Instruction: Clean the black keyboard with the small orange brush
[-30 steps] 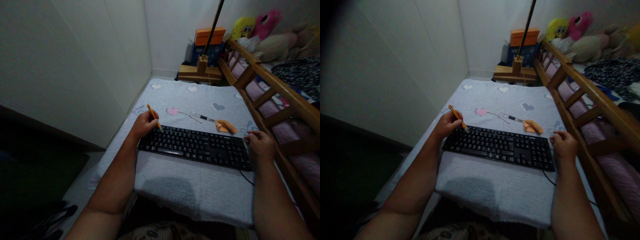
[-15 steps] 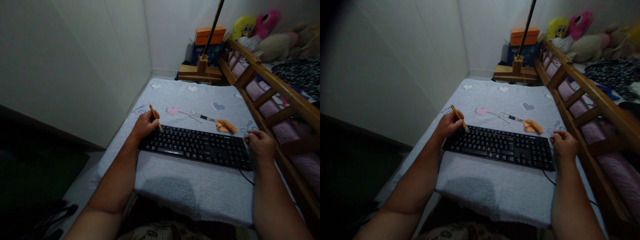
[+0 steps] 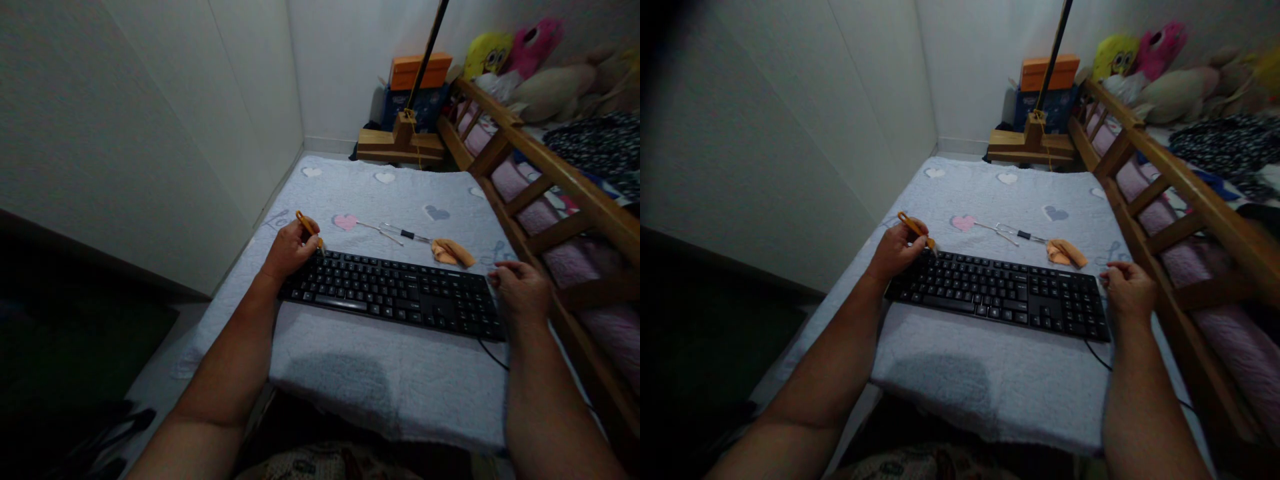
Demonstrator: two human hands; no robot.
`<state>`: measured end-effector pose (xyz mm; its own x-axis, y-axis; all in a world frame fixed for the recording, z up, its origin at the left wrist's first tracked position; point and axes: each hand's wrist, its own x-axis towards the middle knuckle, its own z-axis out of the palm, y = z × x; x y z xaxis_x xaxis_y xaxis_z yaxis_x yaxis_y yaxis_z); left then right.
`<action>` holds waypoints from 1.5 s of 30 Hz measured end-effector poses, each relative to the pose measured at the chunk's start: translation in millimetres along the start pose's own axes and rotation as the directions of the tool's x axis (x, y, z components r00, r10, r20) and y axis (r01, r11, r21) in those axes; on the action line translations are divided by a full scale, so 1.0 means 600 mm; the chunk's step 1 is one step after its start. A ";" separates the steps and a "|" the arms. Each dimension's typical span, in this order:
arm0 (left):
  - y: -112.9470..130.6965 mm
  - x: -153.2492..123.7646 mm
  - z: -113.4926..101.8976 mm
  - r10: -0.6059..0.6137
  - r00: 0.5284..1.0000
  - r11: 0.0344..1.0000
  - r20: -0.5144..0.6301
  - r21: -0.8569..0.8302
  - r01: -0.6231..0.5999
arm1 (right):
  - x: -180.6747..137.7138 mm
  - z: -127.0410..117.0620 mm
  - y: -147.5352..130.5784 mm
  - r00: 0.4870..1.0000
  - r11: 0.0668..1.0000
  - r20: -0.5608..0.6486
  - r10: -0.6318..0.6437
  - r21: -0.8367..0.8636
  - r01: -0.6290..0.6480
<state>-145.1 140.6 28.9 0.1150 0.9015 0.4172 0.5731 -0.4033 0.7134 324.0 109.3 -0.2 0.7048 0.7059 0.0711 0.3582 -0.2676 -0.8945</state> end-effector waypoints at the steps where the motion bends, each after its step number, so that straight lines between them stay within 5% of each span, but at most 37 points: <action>1: -0.001 0.000 0.001 0.004 1.000 1.000 -0.008 -0.006 -0.004 | 0.001 0.000 0.001 1.000 1.000 0.000 -0.004 -0.001 0.004; 8: 0.002 -0.003 0.008 -0.065 0.991 0.975 -0.114 -0.221 0.038 | 0.010 0.001 0.014 1.000 0.999 0.014 -0.013 0.030 0.013; 12: 0.007 -0.003 0.009 -0.094 0.995 0.944 -0.038 -0.320 0.077 | 0.007 0.000 0.011 1.000 1.000 0.014 0.000 0.021 -0.001; 21: 0.016 -0.003 0.014 -0.120 0.986 0.958 0.118 -0.246 0.146 | -0.002 0.000 -0.002 1.000 1.000 -0.003 0.012 0.029 -0.012; 45: 0.009 -0.002 0.025 -0.033 0.999 0.998 0.011 -0.054 0.033 | 0.009 -0.001 0.019 1.000 0.999 0.008 -0.015 0.049 0.015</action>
<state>-130.0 139.9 23.8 0.1054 0.9159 0.3872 0.5316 -0.3810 0.7565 332.3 109.8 -9.8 0.6943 0.7151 0.0811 0.3384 -0.2249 -0.9137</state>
